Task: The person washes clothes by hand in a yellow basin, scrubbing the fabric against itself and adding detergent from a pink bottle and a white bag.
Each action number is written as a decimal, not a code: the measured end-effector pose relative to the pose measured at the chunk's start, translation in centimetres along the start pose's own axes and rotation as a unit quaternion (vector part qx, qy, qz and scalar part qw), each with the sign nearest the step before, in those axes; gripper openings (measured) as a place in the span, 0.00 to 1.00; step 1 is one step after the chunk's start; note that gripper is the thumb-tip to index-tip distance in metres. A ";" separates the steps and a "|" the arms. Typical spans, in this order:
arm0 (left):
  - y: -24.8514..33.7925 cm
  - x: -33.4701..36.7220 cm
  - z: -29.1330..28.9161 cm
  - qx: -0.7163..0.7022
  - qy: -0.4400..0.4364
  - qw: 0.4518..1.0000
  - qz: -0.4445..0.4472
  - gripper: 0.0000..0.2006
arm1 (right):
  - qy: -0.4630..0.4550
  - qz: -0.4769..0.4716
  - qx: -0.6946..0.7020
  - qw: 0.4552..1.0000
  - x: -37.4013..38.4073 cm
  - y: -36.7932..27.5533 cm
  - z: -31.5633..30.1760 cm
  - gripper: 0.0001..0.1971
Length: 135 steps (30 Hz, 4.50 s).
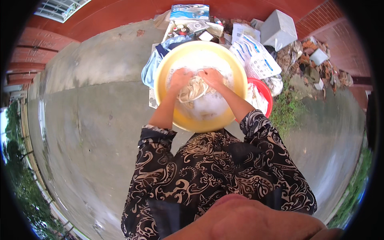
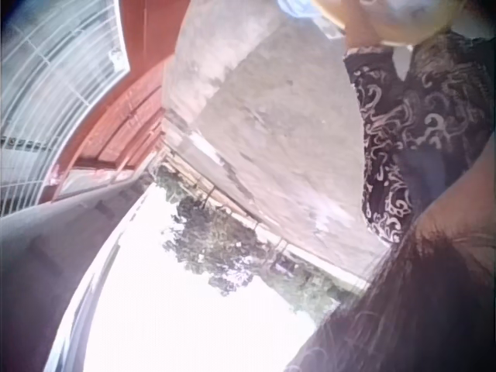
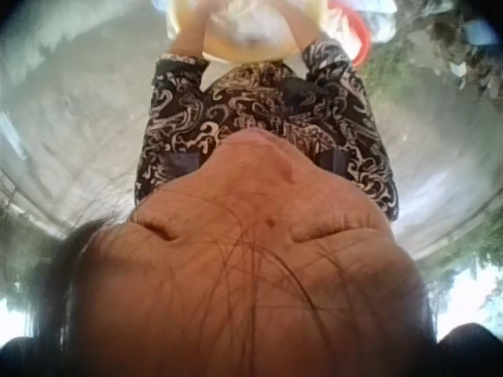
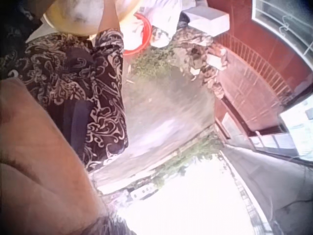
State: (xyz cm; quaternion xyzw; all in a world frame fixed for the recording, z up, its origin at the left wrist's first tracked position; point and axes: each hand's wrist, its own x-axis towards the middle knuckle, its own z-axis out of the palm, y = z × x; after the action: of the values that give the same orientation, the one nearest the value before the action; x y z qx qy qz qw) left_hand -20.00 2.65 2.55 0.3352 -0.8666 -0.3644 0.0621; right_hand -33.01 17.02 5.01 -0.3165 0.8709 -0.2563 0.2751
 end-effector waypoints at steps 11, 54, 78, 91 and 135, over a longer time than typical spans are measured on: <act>4.9 -11.3 -1.1 0.119 0.092 0.987 0.050 0.28 | 0.102 -0.129 0.073 0.984 -11.5 2.4 -4.6 0.18; 6.8 -10.5 2.5 0.277 0.030 0.960 -0.037 0.31 | 0.058 -0.157 -0.239 0.956 -9.9 0.7 0.1 0.22; 10.0 -10.8 -6.2 -0.193 0.152 0.966 0.078 0.13 | 0.083 -0.301 0.101 0.945 -11.3 -0.6 -9.4 0.09; 9.1 -12.3 -0.9 0.105 0.103 0.973 0.178 0.28 | 0.367 0.045 0.403 0.837 -9.6 26.4 -13.2 0.13; 7.8 -5.0 6.5 0.248 0.139 0.938 0.199 0.11 | 0.216 -0.013 0.343 0.914 11.2 37.5 -12.9 0.18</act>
State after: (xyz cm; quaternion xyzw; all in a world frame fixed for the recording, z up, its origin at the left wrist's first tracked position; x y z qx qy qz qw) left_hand -22.61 13.60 3.71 0.2077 -0.9613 -0.0681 0.1677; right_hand -63.94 37.83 -12.52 -0.1512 0.7635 -0.6049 0.1684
